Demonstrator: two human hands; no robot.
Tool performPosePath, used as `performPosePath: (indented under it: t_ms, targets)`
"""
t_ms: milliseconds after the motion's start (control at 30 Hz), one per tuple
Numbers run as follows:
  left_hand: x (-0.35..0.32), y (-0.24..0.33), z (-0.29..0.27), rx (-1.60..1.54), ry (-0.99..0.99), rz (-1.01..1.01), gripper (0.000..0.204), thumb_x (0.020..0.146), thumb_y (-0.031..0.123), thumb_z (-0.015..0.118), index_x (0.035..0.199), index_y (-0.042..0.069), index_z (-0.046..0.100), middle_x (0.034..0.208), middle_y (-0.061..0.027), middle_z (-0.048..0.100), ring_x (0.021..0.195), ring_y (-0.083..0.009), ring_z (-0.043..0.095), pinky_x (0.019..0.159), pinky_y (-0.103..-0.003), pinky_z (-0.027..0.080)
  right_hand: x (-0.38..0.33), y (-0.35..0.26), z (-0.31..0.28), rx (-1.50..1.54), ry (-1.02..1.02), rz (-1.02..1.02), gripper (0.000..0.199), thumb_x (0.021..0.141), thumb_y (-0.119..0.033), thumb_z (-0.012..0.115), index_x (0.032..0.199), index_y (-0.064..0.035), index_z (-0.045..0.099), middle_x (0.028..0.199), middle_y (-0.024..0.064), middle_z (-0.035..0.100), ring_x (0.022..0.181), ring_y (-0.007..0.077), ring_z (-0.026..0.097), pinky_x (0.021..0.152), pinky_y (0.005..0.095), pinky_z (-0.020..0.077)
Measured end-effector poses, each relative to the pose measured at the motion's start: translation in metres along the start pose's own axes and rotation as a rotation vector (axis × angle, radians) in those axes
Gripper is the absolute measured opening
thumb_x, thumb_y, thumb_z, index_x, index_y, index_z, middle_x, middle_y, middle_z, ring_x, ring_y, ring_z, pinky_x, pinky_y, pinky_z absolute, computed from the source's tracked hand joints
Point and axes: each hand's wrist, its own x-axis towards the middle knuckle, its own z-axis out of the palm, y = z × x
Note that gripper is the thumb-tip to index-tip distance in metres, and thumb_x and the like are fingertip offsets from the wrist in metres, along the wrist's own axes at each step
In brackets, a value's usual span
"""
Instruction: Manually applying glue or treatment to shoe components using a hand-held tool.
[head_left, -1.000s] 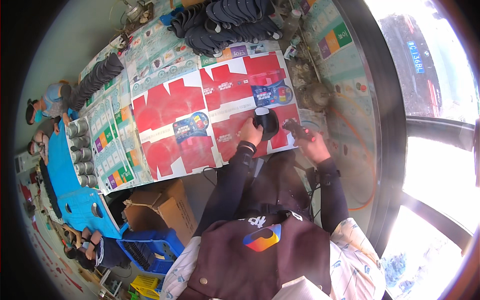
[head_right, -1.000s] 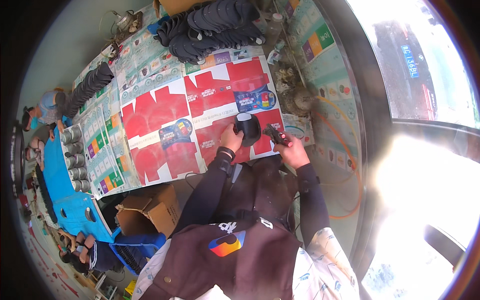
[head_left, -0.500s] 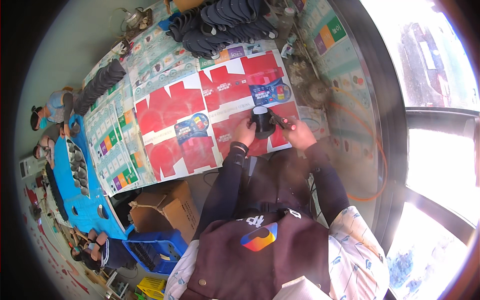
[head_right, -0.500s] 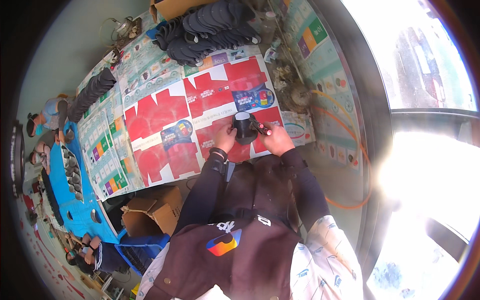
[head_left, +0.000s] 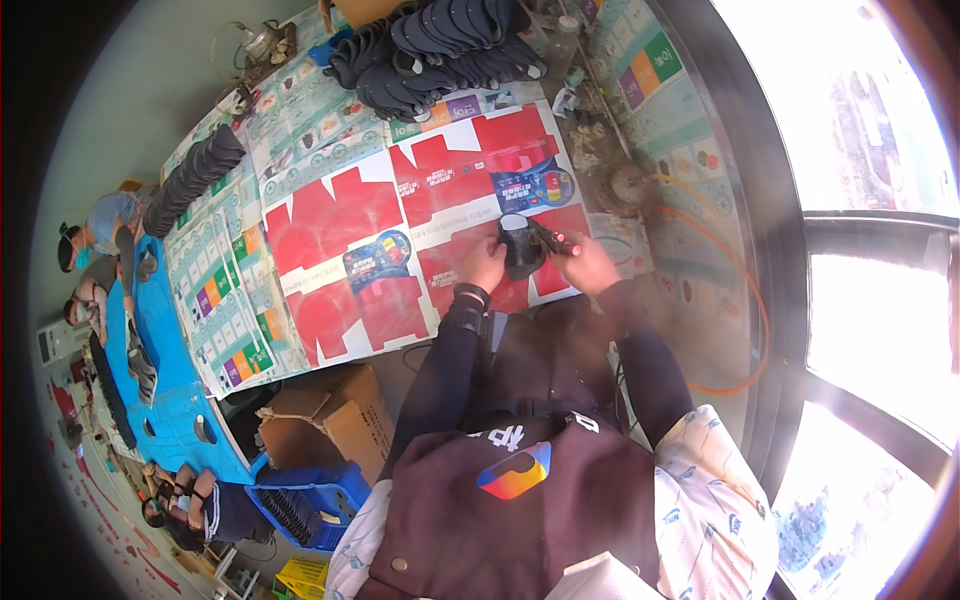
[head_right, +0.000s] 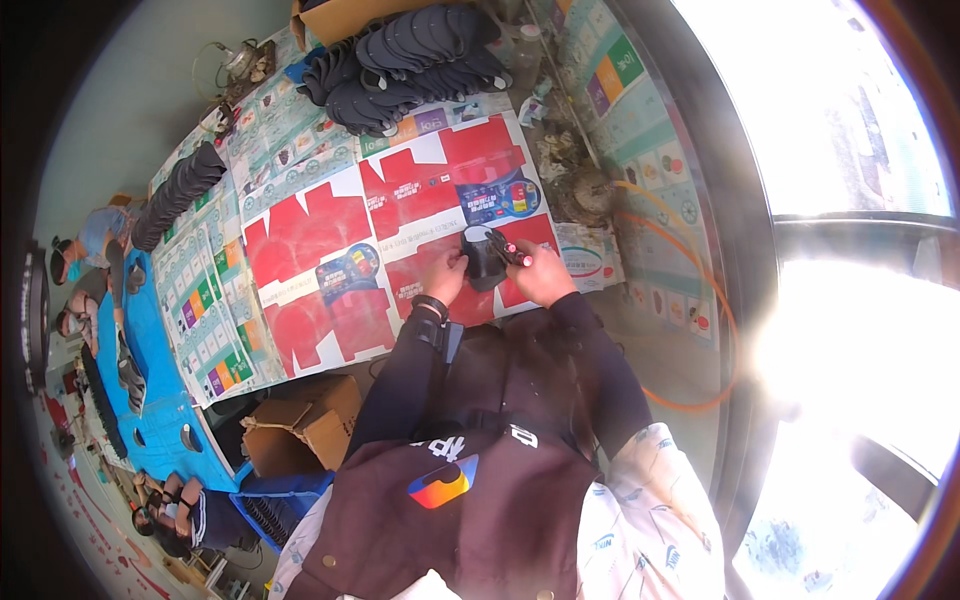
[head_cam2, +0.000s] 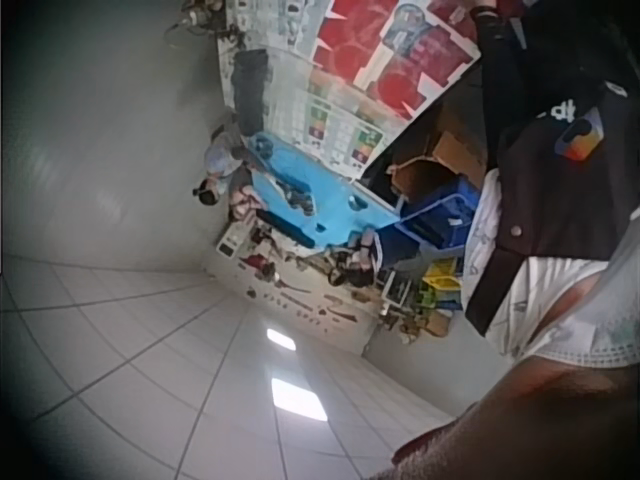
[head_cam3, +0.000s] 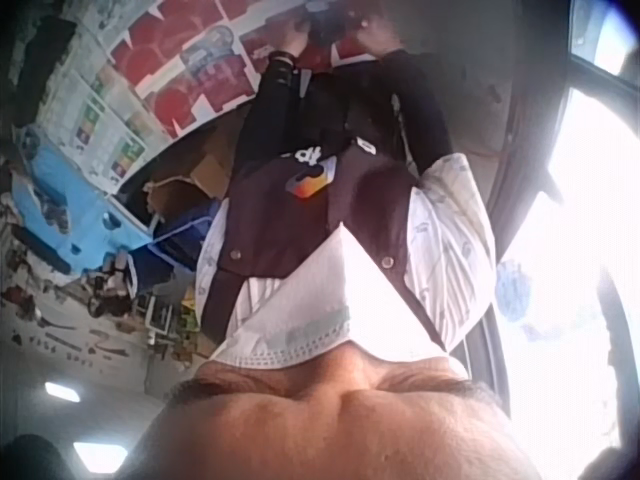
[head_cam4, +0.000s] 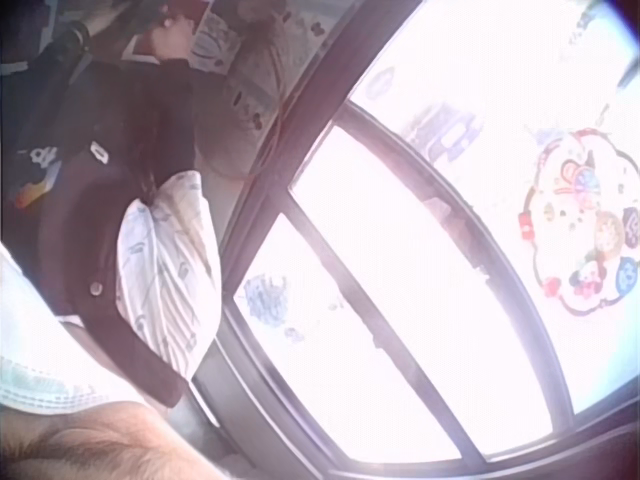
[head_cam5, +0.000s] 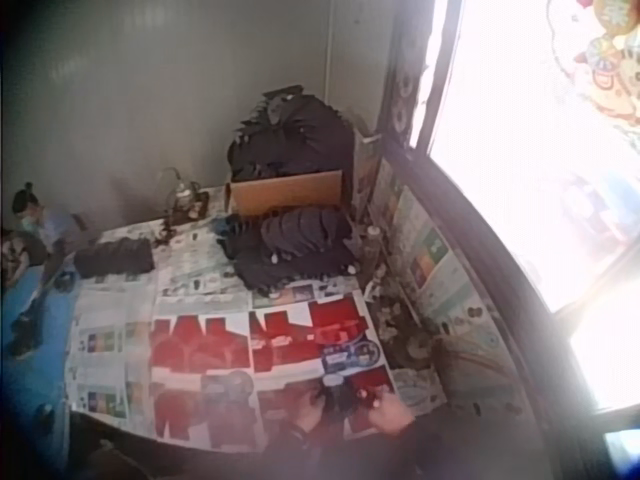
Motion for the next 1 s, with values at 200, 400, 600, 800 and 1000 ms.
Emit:
performPosePath:
  t_ms: [200, 400, 600, 800, 1000]
  targets:
    - [-0.005, 0.011, 0.0, -0.137, -0.029, -0.016, 0.036, 0.1, 0.02, 0.062, 0.127, -0.003, 0.06, 0.105, -0.0142, 0.072, 0.084, -0.0214, 0.073, 0.07, -0.033, 0.062, -0.008, 0.005, -0.007, -0.038, 0.061, 0.177, 0.031, 0.086, -0.023, 0.064, 0.109, -0.0031, 0.066, 0.097, 0.0281, 0.068, 0.1, 0.0478, 0.062, 0.084, 0.0537, 0.0501]
    - [-0.008, 0.027, -0.003, -0.157, -0.037, -0.046, 0.033, 0.101, 0.019, 0.061, 0.125, -0.003, 0.06, 0.103, -0.0142, 0.072, 0.085, -0.0201, 0.073, 0.07, -0.032, 0.061, -0.009, 0.009, -0.001, 0.034, 0.004, 0.168, 0.036, 0.086, -0.026, 0.064, 0.114, -0.0044, 0.067, 0.103, 0.028, 0.068, 0.104, 0.0471, 0.062, 0.087, 0.0518, 0.0504]
    - [-0.01, 0.029, -0.01, -0.303, -0.079, -0.167, 0.033, 0.102, 0.019, 0.06, 0.127, -0.002, 0.058, 0.103, -0.0124, 0.069, 0.084, -0.0195, 0.071, 0.069, -0.032, 0.06, -0.022, 0.01, -0.008, 0.014, -0.05, 0.247, 0.037, 0.085, -0.026, 0.066, 0.114, -0.0039, 0.067, 0.102, 0.0271, 0.068, 0.101, 0.0466, 0.063, 0.084, 0.0493, 0.0506]
    - [-0.008, 0.024, -0.012, -0.347, -0.107, -0.207, 0.034, 0.103, 0.02, 0.057, 0.129, -0.001, 0.057, 0.107, -0.0112, 0.068, 0.086, -0.0203, 0.07, 0.07, -0.033, 0.06, -0.017, 0.006, -0.004, 0.109, -0.118, 0.218, 0.035, 0.084, -0.025, 0.066, 0.113, -0.0051, 0.068, 0.099, 0.0247, 0.069, 0.097, 0.0445, 0.065, 0.082, 0.0462, 0.0507]
    - [-0.013, 0.029, -0.015, -0.428, -0.096, -0.234, 0.034, 0.103, 0.022, 0.057, 0.129, -0.001, 0.057, 0.109, -0.0106, 0.067, 0.088, -0.0198, 0.069, 0.071, -0.034, 0.06, -0.022, 0.01, -0.012, 0.125, -0.192, 0.214, 0.033, 0.083, -0.024, 0.066, 0.111, -0.0053, 0.068, 0.095, 0.0242, 0.069, 0.095, 0.0452, 0.064, 0.081, 0.0472, 0.0504]
